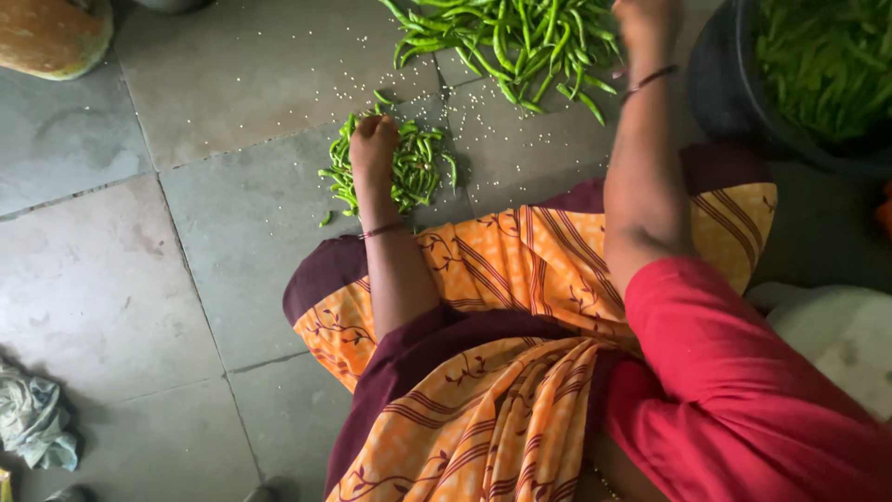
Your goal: The person sits on the floor and removes the stems from green chilies one at a time by hand, placing the trimmed chilies into a pile beside them while untrimmed chilies are drawn from a larger heap and a bucket.
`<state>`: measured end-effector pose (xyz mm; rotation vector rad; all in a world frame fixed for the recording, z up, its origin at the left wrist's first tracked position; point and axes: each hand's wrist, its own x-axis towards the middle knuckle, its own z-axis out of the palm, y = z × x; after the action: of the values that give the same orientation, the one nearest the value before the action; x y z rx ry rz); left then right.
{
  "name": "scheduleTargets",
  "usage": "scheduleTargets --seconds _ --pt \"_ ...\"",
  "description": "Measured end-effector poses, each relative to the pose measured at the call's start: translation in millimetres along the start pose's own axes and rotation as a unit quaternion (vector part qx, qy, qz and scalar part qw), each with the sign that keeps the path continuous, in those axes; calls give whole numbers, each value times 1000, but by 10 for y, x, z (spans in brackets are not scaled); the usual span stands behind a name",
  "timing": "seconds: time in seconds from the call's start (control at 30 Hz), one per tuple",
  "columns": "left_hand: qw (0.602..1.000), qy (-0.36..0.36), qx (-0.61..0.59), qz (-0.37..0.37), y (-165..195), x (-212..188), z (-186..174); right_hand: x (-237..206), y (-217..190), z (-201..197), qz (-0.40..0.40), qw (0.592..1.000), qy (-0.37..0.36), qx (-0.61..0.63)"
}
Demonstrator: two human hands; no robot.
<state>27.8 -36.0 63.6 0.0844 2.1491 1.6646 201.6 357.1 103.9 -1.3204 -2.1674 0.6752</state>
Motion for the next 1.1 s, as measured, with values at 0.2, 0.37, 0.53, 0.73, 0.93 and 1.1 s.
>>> scheduleTargets --seconds 0.2,0.37,0.53,0.73,0.93,1.1 --pt "1000 1 -9 4 83 112 73 -524 -366 749 -51 987 -46 -142" --pt "998 -37 -54 -16 60 213 172 -637 -681 956 -12 978 -206 11" --pt "999 -28 20 -2 52 170 171 -837 -801 981 119 920 -332 171" --pt "999 -16 43 14 19 2 67 -1078 -680 852 -230 930 -284 22" --pt "998 -8 56 36 -51 -125 7 -930 -518 654 42 939 -332 81" --pt "996 -8 79 49 -86 -121 3 -873 -582 637 137 902 -349 213"
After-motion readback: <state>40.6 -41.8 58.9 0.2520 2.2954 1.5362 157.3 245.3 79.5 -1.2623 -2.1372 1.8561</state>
